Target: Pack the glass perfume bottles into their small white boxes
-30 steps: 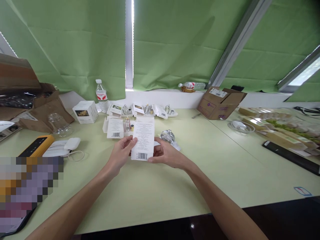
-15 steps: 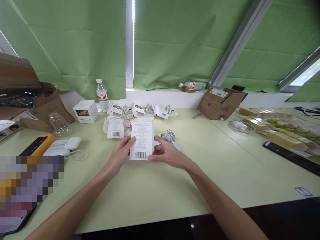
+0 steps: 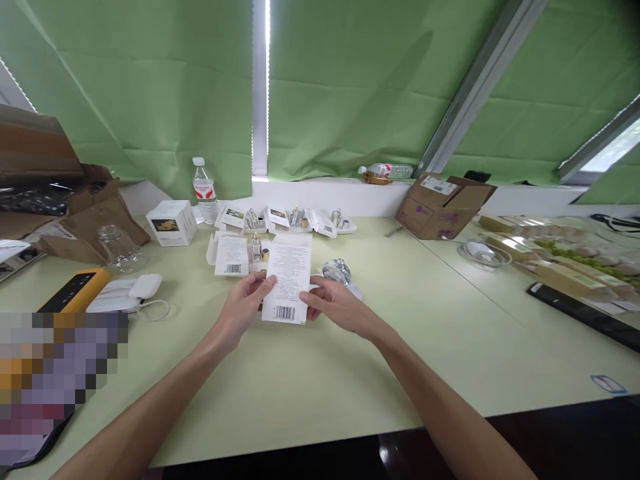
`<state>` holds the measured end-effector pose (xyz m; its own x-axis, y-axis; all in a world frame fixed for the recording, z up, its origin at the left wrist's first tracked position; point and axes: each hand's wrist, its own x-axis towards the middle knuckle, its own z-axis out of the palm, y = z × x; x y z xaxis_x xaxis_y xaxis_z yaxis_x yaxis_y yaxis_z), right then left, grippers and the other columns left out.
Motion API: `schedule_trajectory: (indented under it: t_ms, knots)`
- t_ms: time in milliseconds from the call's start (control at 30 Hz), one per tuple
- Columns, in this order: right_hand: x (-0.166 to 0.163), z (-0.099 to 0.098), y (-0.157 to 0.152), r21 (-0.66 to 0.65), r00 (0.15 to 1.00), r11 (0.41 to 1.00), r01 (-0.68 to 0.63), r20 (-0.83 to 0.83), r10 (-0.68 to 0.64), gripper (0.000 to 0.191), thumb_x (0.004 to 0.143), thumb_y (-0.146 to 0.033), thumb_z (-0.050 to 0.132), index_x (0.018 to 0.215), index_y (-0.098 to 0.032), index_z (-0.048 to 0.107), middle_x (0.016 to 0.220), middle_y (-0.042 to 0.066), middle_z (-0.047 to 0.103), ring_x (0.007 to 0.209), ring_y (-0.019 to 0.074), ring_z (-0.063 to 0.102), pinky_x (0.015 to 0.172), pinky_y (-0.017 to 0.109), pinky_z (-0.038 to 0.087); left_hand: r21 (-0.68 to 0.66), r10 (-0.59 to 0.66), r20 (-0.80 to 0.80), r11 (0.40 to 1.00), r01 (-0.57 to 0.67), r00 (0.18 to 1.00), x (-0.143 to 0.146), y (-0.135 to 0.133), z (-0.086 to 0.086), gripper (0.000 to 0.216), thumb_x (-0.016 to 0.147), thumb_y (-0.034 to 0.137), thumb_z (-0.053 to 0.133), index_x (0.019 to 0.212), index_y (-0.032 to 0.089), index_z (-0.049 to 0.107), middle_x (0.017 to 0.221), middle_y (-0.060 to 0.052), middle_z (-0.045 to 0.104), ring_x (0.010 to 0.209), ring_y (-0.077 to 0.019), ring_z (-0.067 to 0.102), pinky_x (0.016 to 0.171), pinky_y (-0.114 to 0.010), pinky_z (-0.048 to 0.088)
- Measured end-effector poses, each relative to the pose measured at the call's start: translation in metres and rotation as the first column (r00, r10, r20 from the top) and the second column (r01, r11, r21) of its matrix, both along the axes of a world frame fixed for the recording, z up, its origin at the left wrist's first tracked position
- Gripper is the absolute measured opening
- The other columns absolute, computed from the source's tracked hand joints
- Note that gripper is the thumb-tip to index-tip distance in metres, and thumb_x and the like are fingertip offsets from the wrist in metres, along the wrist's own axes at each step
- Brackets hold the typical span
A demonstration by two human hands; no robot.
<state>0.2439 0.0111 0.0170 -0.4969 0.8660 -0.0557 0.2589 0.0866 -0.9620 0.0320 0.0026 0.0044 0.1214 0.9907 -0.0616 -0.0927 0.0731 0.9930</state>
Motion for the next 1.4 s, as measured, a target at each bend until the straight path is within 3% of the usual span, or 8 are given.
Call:
schedule_trajectory:
  t_ms: [233, 400, 533, 633, 867, 1033, 1233, 1400]
  knots:
    - [-0.0023, -0.0031, 0.0030, 0.058, 0.997, 0.996, 0.072, 0.007, -0.073, 0.049, 0.089, -0.051, 0.053, 0.130, -0.024, 0.052, 0.101, 0.008, 0.070, 0.087, 0.0229, 0.068, 0.078, 0.040, 0.057, 0.064, -0.032, -0.013, 0.997, 0.033, 0.999, 0.0027, -0.0043, 0.0068, 0.041, 0.081, 0.048, 0.063, 0.108, 0.019, 0.058, 0.110, -0.011, 0.067, 0.099, -0.0271, 0.065, 0.077, -0.040, 0.054]
    - [-0.0022, -0.0068, 0.0035, 0.339, 0.935, 0.912, 0.231, 0.182, -0.304, 0.045, 0.089, -0.047, 0.053, 0.129, -0.026, 0.051, 0.103, 0.008, 0.068, 0.076, 0.0215, 0.067, 0.067, 0.039, 0.056, 0.141, -0.022, -0.037, 0.990, 0.027, 0.999, 0.0033, -0.0037, 0.0018, 0.035, 0.082, 0.045, 0.062, 0.104, 0.020, 0.053, 0.114, -0.010, 0.064, 0.100, -0.0257, 0.063, 0.079, -0.041, 0.054]
    - [-0.0023, -0.0071, 0.0030, 0.447, 0.914, 0.857, 0.256, 0.176, -0.364, 0.050, 0.088, -0.041, 0.056, 0.133, -0.028, 0.042, 0.104, 0.007, 0.068, 0.073, 0.0201, 0.066, 0.068, 0.038, 0.055, 0.160, -0.035, -0.063, 0.986, 0.045, 0.997, 0.0031, -0.0035, -0.0017, 0.035, 0.081, 0.044, 0.064, 0.102, 0.020, 0.050, 0.118, -0.010, 0.060, 0.098, -0.0252, 0.063, 0.074, -0.040, 0.055]
    - [-0.0021, -0.0070, 0.0029, 0.442, 0.921, 0.852, 0.281, 0.124, -0.368, 0.050, 0.085, -0.040, 0.060, 0.129, -0.027, 0.040, 0.104, 0.006, 0.068, 0.073, 0.0192, 0.067, 0.068, 0.036, 0.055, 0.122, -0.083, -0.062, 0.988, 0.090, 0.995, 0.0033, -0.0043, -0.0007, 0.036, 0.079, 0.043, 0.067, 0.098, 0.020, 0.048, 0.115, -0.010, 0.061, 0.092, -0.0236, 0.065, 0.071, -0.039, 0.056]
    - [-0.0044, -0.0059, -0.0002, 0.478, 0.958, 0.867, 0.142, 0.154, -0.242, 0.017, 0.088, -0.039, 0.056, 0.092, -0.023, 0.060, 0.096, 0.002, 0.068, 0.074, 0.0156, 0.064, 0.068, 0.032, 0.054, 0.045, -0.221, -0.033, 0.974, 0.222, 0.975, 0.0045, -0.0070, -0.0003, 0.045, 0.076, 0.041, 0.072, 0.106, 0.021, 0.044, 0.116, -0.011, 0.060, 0.085, -0.0217, 0.066, 0.064, -0.036, 0.055]
    - [-0.0057, -0.0033, -0.0023, 0.413, 0.969, 0.902, 0.124, 0.145, -0.199, 0.025, 0.092, -0.043, 0.050, 0.094, -0.022, 0.062, 0.096, 0.002, 0.068, 0.078, 0.0159, 0.064, 0.070, 0.032, 0.054, 0.035, -0.278, -0.024, 0.960, 0.279, 0.960, 0.0051, -0.0076, -0.0030, 0.049, 0.076, 0.040, 0.072, 0.113, 0.020, 0.046, 0.120, -0.012, 0.057, 0.091, -0.0248, 0.065, 0.063, -0.035, 0.054]
    - [-0.0040, 0.0005, -0.0026, 0.333, 0.967, 0.933, 0.138, 0.158, -0.200, 0.032, 0.085, -0.051, 0.059, 0.099, -0.023, 0.062, 0.105, 0.004, 0.066, 0.079, 0.0176, 0.065, 0.070, 0.033, 0.054, 0.070, -0.228, -0.039, 0.971, 0.230, 0.973, 0.0044, -0.0075, 0.0000, 0.046, 0.078, 0.040, 0.070, 0.117, 0.023, 0.051, 0.131, -0.010, 0.052, 0.102, -0.0270, 0.062, 0.075, -0.037, 0.053]
    - [-0.0042, -0.0011, -0.0013, 0.317, 0.973, 0.942, 0.110, 0.160, -0.167, 0.030, 0.083, -0.047, 0.062, 0.098, -0.022, 0.061, 0.103, 0.004, 0.066, 0.082, 0.0174, 0.064, 0.071, 0.032, 0.054, 0.056, -0.233, -0.065, 0.970, 0.237, 0.970, 0.0038, -0.0073, -0.0006, 0.046, 0.079, 0.044, 0.068, 0.117, 0.023, 0.053, 0.126, -0.011, 0.056, 0.095, -0.0279, 0.065, 0.071, -0.039, 0.053]
